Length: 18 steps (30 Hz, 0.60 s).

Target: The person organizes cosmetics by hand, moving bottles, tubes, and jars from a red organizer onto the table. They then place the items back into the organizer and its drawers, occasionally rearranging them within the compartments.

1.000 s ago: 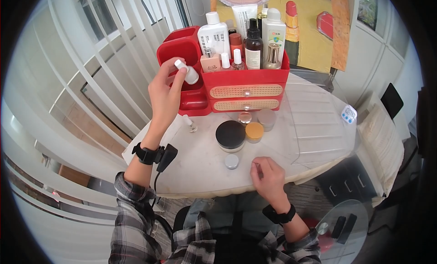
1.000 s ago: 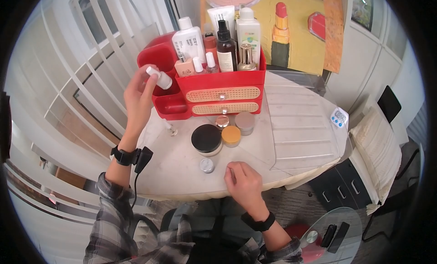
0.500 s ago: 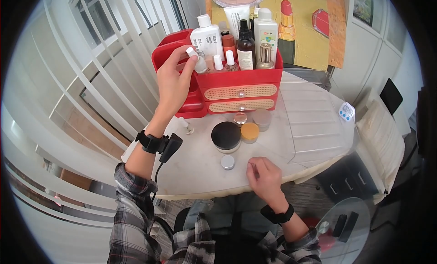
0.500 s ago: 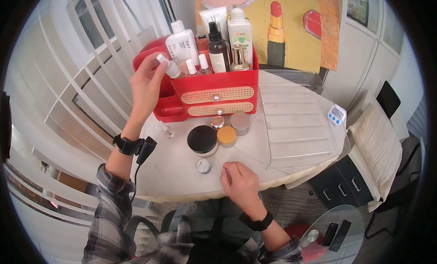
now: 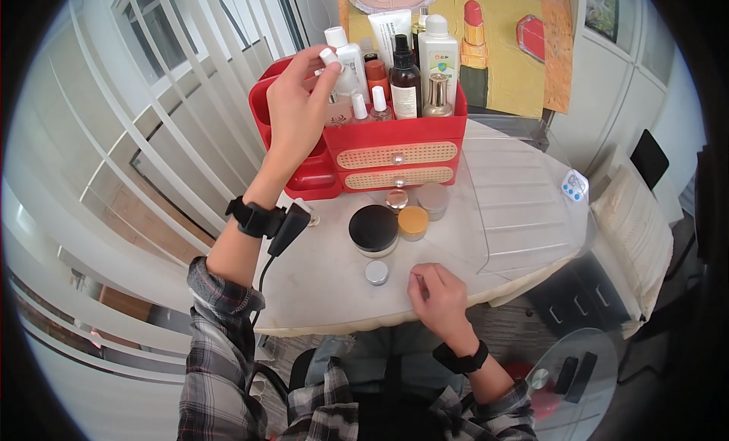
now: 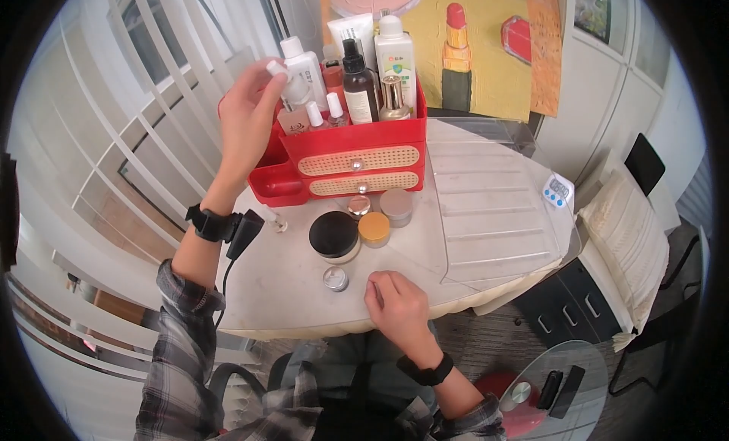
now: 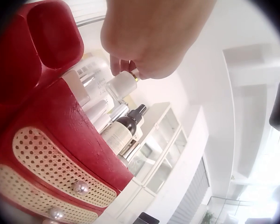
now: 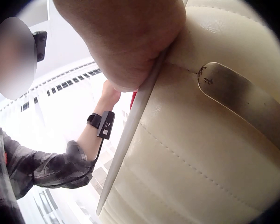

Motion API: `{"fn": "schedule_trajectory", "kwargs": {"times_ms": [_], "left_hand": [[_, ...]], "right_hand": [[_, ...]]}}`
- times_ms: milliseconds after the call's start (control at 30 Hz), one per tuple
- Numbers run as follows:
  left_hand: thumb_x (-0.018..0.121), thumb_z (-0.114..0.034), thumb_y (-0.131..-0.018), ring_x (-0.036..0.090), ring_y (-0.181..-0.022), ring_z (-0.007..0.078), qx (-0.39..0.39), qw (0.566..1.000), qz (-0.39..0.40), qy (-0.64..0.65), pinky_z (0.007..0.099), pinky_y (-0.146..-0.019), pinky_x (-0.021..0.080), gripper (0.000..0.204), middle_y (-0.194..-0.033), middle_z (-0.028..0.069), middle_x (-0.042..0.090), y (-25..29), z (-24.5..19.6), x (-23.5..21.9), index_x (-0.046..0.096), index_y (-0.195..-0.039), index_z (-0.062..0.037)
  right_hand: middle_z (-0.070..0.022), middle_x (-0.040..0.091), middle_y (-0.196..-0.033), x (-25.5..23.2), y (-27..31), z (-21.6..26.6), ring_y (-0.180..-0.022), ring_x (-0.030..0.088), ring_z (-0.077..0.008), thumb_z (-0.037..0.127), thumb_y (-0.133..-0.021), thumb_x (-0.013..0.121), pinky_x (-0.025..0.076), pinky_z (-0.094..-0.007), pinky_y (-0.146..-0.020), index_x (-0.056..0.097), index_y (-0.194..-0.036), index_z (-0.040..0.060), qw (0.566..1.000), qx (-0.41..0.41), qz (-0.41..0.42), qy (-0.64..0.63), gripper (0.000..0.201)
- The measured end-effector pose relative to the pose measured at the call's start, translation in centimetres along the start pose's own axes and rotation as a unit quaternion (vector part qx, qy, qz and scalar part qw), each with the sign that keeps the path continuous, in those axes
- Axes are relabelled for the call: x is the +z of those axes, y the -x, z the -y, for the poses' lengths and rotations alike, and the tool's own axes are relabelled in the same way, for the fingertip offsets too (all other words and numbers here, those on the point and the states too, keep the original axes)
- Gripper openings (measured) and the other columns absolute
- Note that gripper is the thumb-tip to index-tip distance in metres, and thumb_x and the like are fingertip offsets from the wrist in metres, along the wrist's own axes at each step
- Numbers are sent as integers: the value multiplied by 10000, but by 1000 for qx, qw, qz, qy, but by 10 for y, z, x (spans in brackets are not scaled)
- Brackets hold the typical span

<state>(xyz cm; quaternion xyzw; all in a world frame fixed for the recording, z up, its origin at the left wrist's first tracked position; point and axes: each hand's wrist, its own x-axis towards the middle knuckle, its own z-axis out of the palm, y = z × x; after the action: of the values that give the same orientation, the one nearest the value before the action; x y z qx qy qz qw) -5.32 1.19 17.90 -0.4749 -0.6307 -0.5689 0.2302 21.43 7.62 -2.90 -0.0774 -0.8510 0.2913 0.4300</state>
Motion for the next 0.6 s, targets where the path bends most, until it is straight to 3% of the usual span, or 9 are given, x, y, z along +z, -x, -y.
{"fn": "schedule_trajectory", "kwargs": {"times_ms": [333,600], "left_hand": [[700,-141,-939,757,-989,282,-15,997,43,-54,362,-876,595,285,-1045,189,758,-13,11,16,672,-1159,37],[717,-162,-919,756,-899,255,-12,993,64,-96,353,-827,589,288,-1002,187,758,-13,13,21,698,-1122,41]], "right_hand": [[-85,657,-816,-2,0,0,-653,652,-276,14,-813,736,538,-364,-587,665,-914,58,1000,5,2,-3,131],[-87,664,-833,-3,0,0,-679,665,-280,12,-810,738,550,-364,-603,665,-914,48,1000,0,2,-5,132]]}}
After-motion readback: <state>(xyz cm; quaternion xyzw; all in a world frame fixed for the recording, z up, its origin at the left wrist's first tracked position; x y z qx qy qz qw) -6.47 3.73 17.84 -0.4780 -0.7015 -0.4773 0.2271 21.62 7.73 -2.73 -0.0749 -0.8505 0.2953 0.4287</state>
